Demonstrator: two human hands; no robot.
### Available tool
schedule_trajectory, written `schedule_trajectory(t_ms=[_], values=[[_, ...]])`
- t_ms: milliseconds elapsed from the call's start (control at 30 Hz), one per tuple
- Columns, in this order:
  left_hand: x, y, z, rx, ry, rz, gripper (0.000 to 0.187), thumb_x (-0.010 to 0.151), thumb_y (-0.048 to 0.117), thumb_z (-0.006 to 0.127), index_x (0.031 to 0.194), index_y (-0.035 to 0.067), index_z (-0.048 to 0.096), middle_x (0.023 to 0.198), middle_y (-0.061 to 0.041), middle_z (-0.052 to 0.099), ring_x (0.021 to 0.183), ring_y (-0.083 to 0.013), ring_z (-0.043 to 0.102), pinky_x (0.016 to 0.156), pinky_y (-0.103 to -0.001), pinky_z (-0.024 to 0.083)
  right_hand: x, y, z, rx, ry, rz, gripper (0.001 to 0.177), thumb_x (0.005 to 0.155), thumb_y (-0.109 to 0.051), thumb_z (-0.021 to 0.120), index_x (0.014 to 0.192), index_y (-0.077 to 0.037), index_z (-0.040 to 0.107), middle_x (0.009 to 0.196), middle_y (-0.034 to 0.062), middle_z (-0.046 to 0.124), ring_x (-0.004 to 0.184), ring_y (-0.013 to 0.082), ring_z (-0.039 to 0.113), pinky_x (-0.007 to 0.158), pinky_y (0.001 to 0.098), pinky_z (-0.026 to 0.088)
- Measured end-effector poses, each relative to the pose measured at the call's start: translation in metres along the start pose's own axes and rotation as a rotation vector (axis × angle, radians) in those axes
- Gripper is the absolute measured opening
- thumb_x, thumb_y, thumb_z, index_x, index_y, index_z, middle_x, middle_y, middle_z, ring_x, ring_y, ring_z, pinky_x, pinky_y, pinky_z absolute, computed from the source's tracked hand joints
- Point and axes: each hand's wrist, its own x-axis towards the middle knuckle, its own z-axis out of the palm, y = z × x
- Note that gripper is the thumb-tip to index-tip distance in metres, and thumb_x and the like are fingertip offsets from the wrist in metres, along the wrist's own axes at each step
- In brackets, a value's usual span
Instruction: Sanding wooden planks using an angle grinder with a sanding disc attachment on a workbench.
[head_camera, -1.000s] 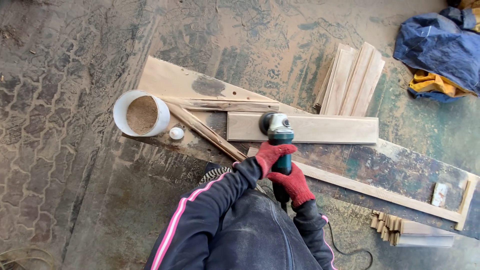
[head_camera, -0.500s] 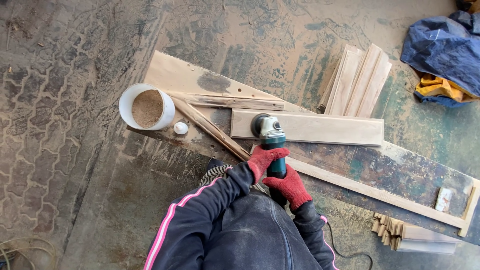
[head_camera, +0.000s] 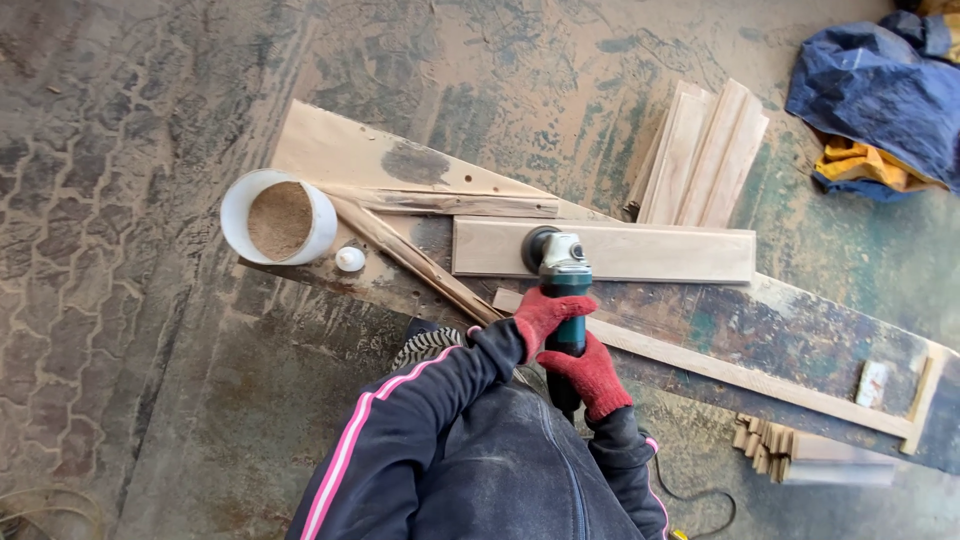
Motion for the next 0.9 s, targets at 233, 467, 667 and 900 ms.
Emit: schedule_trajectory(t_ms=[233,467,667,900], values=[[0.005,-0.003,0.005,0.057,-0.024,-0.024,0.073,0.049,0.023,0.103,0.112,0.001,0.072,0.092,-0.015,0.073,0.093,-0.0283,0.073,0.09,-0.042,0.056,-0.003,0.004,-0.001,0.05,0.006,0.001,0.062,0.048,-0.039,0.102,0.092,-0.011,0.069,0.08,0.0145,0.069,0.081,0.027,0.066,0.076,0.0408,0.053],[-0.015,0.017,-0.046,-0.032,0.101,-0.011,0.075,0.051,0.022,0.104,0.116,0.004,0.07,0.093,-0.012,0.072,0.088,-0.024,0.072,0.085,-0.042,0.058,-0.012,-0.043,0.026,-0.117,-0.147,-0.022,0.072,0.046,-0.042,0.1,0.104,-0.011,0.07,0.091,0.0172,0.072,0.094,0.0337,0.07,0.085,0.0446,0.053],[-0.076,0.1,-0.056,-0.005,0.194,0.0,0.067,0.053,0.031,0.099,0.103,0.0,0.067,0.077,-0.005,0.063,0.077,-0.0134,0.065,0.079,-0.031,0.057,-0.016,-0.088,0.05,-0.225,-0.238,-0.048,0.071,0.05,-0.044,0.097,0.108,-0.012,0.069,0.094,0.0178,0.071,0.097,0.0362,0.07,0.086,0.0452,0.053],[-0.029,0.067,-0.067,-0.027,0.164,0.004,0.064,0.051,0.027,0.104,0.101,0.003,0.073,0.074,-0.007,0.068,0.07,-0.0148,0.067,0.072,-0.033,0.059,-0.013,-0.088,0.049,-0.196,-0.219,-0.026,0.072,0.051,-0.046,0.097,0.109,-0.012,0.068,0.096,0.0184,0.07,0.099,0.0363,0.069,0.087,0.046,0.053]])
